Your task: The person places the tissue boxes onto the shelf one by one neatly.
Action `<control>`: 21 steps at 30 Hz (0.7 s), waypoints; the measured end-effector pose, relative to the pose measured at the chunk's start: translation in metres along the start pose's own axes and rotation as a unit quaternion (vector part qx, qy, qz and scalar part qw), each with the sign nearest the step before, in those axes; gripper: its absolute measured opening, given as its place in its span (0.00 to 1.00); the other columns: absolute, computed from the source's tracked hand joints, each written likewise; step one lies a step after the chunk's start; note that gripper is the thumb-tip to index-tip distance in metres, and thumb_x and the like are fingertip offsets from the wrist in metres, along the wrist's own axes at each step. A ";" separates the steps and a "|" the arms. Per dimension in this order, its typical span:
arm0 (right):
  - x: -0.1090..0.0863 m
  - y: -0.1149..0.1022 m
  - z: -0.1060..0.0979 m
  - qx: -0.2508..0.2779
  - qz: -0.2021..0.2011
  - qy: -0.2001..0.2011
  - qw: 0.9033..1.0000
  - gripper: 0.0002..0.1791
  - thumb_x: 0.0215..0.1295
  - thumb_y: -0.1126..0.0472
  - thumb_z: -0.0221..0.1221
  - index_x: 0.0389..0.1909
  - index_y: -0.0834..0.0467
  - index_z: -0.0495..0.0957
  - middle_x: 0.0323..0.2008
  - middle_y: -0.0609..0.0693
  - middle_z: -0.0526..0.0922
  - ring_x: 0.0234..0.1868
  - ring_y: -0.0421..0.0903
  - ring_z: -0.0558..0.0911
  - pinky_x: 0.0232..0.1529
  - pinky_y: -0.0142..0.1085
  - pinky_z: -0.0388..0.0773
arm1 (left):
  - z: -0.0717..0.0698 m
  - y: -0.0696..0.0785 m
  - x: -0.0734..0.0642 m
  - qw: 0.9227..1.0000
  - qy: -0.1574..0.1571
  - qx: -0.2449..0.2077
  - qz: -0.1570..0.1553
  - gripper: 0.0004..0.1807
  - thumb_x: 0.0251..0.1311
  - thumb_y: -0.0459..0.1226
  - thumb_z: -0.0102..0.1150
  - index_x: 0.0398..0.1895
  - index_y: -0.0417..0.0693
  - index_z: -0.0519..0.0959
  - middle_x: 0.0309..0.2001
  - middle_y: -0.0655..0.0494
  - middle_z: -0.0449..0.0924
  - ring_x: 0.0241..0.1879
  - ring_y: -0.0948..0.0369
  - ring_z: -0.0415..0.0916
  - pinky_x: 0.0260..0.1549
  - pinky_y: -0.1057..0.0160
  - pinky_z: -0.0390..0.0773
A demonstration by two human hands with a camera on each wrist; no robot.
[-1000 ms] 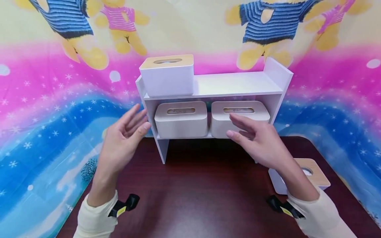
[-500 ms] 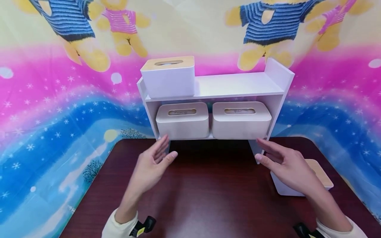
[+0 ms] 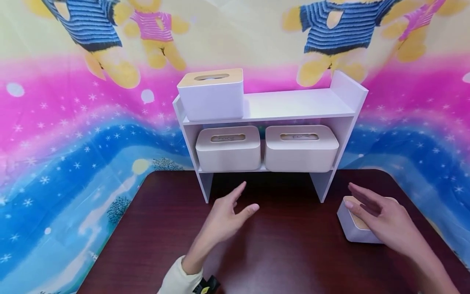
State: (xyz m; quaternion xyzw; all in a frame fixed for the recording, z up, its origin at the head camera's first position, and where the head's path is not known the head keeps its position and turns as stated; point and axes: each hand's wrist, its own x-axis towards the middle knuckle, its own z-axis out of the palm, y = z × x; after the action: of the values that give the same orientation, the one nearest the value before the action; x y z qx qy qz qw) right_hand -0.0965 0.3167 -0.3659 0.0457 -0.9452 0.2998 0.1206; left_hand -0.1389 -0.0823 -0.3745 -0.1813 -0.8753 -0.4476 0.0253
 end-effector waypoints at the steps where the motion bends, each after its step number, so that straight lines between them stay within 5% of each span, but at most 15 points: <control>1: -0.002 0.004 0.000 -0.009 0.010 -0.005 1.000 0.34 0.77 0.45 0.65 0.80 0.49 0.71 0.67 0.67 0.82 0.64 0.51 0.85 0.47 0.36 0.79 | 0.005 0.000 0.002 1.000 -0.005 0.003 0.000 0.42 0.72 0.56 0.66 0.84 0.52 0.65 0.80 0.49 0.69 0.71 0.47 0.79 0.69 0.46 0.80; 3: -0.006 0.012 -0.001 -0.021 0.031 -0.014 0.999 0.36 0.78 0.44 0.63 0.81 0.51 0.69 0.67 0.70 0.79 0.64 0.72 0.77 0.46 0.50 0.78 | 0.015 -0.002 0.005 1.000 -0.012 0.010 0.000 0.42 0.73 0.56 0.66 0.84 0.52 0.65 0.79 0.48 0.70 0.73 0.49 0.76 0.71 0.46 0.78; 11: -0.017 0.039 -0.008 -0.051 0.081 -0.023 0.995 0.40 0.79 0.40 0.60 0.83 0.56 0.64 0.72 0.75 0.73 0.62 0.80 0.78 0.45 0.67 0.75 | 0.049 -0.002 0.016 0.999 -0.036 0.014 0.002 0.44 0.73 0.55 0.65 0.84 0.46 0.63 0.80 0.47 0.69 0.79 0.53 0.69 0.76 0.47 0.72; 21: -0.027 0.081 -0.009 -0.075 0.162 -0.009 0.984 0.49 0.79 0.36 0.58 0.85 0.62 0.52 0.67 0.83 0.69 0.62 0.85 0.72 0.46 0.69 0.75 | 0.087 0.015 0.025 0.997 -0.078 0.015 -0.009 0.45 0.74 0.57 0.64 0.86 0.48 0.59 0.83 0.50 0.63 0.82 0.56 0.64 0.79 0.51 0.68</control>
State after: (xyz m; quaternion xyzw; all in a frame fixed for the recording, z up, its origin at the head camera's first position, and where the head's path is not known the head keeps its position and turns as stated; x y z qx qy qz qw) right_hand -0.0812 0.3884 -0.4108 -0.1147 -0.9610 0.2429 0.0655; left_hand -0.1469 0.0025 -0.4098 -0.2078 -0.8827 -0.4193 -0.0442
